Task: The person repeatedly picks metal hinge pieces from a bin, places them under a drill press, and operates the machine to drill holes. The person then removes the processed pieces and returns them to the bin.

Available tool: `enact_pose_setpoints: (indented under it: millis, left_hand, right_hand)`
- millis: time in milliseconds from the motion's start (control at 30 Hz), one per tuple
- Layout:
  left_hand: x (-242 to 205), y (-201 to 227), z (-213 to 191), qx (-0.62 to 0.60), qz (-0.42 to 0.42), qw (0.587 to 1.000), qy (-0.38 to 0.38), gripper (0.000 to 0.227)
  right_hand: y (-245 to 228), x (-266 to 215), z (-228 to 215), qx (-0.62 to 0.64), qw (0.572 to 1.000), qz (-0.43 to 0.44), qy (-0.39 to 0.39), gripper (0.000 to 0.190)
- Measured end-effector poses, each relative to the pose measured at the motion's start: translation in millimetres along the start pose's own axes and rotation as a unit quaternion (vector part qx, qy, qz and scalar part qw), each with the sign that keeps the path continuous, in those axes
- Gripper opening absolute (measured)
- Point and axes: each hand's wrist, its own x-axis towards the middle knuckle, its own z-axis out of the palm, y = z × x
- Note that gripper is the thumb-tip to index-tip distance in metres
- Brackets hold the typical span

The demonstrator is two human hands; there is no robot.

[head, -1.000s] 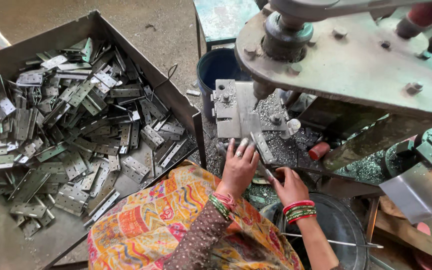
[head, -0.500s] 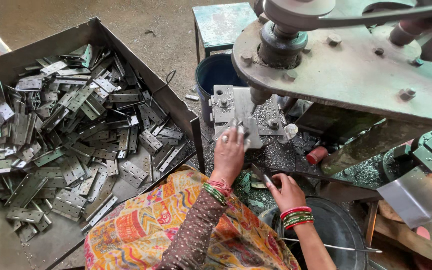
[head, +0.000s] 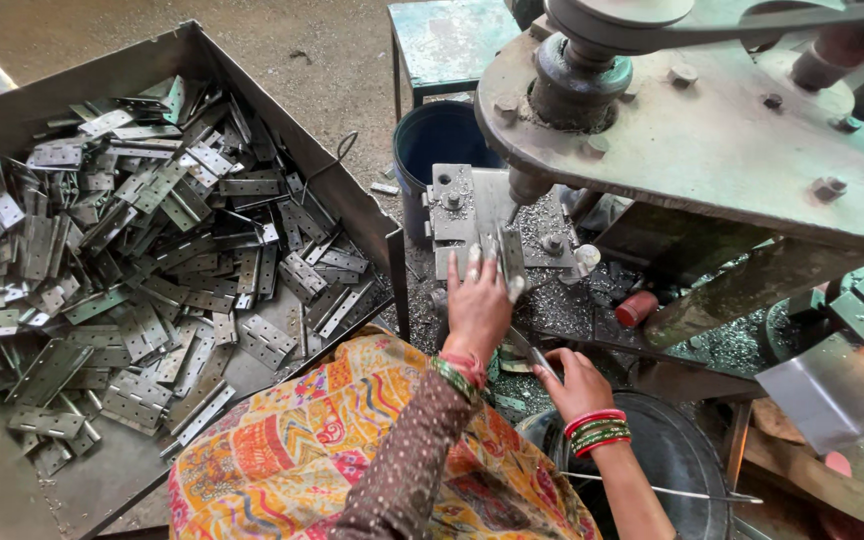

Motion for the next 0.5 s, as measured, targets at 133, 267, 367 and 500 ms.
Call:
enact_pose_setpoints:
  millis: [133,267,367,500]
  left_hand:
    - [17.7,-9.3,4.2,-0.02,-0.017,0.999,-0.019,0.04]
    - [20.0,-9.6,2.2,-0.015,-0.01,0.999,-0.04,0.036]
    - [16.8,-9.5,2.2,-0.015,-0.015,1.0,-0.012,0.038]
    - [8.1,-10.0,2.2,-0.022,-0.006,1.0,0.01,0.035]
  right_hand:
    - [13.2,1.1,12.0,-0.023,0.999,-0.022,-0.002,0.037]
    - [43.3,-4.6,56.9,-0.044,0.992,0.069,-0.1,0.045]
    - [69.3,-13.7,99.5,-0.061,0.989,0.066,-0.12,0.051]
    - [87.2,-18.0,117.2,-0.042,0.99,0.041,-0.125,0.056]
